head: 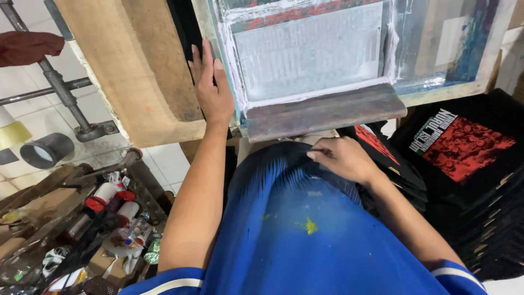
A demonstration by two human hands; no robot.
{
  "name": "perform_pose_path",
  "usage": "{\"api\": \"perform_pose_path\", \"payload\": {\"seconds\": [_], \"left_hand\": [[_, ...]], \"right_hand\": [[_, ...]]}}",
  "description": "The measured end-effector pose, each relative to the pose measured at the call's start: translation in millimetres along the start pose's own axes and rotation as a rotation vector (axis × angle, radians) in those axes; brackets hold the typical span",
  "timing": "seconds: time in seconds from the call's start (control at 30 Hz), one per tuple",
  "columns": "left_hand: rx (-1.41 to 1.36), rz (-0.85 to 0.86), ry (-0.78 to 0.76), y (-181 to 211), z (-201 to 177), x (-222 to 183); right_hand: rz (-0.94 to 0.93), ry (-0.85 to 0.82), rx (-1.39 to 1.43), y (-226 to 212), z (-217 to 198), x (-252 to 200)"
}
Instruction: Screen printing a design onto t-shirts using a squeegee and white ink
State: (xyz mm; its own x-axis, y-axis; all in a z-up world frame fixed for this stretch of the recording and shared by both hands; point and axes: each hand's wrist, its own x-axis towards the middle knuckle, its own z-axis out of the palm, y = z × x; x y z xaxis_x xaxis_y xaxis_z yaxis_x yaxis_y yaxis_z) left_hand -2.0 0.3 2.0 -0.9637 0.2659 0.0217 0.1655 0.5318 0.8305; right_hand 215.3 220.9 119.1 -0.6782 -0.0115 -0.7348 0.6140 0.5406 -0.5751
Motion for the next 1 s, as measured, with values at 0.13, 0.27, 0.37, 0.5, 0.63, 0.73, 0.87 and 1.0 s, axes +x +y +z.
{"api": "perform_pose_path", "payload": {"seconds": [0.13,0.27,0.37,0.5,0.63,0.73,0.87,1.0], "left_hand": [[-0.005,-0.002,-0.013,3,-1,0],[-0.013,-0.001,-0.005,3,0,1],[0.016,0.0,-0.002,1,-1,-1],[0.014,0.005,0.005,-1,0,1],[0.016,0.003,-0.007,-3,0,1],[0.036,0.005,-0.009,-1,-1,0],[0.036,-0.001,-0.008,-3,0,1],[0.029,-0.001,-0.015,2,-1,1]], "right_hand": [[-0.441,0.589,0.051,-43,-23,-34],[-0.443,0.255,0.109,-32,-23,-22],[0.063,0.037,0.234,20,13,-1],[0.262,0.305,1.297,87,56,37],[0.394,0.492,1.596,126,93,64],[0.492,0.487,1.523,131,102,66],[0.404,0.471,1.61,123,104,56],[0.252,0.422,1.894,105,100,48]]}}
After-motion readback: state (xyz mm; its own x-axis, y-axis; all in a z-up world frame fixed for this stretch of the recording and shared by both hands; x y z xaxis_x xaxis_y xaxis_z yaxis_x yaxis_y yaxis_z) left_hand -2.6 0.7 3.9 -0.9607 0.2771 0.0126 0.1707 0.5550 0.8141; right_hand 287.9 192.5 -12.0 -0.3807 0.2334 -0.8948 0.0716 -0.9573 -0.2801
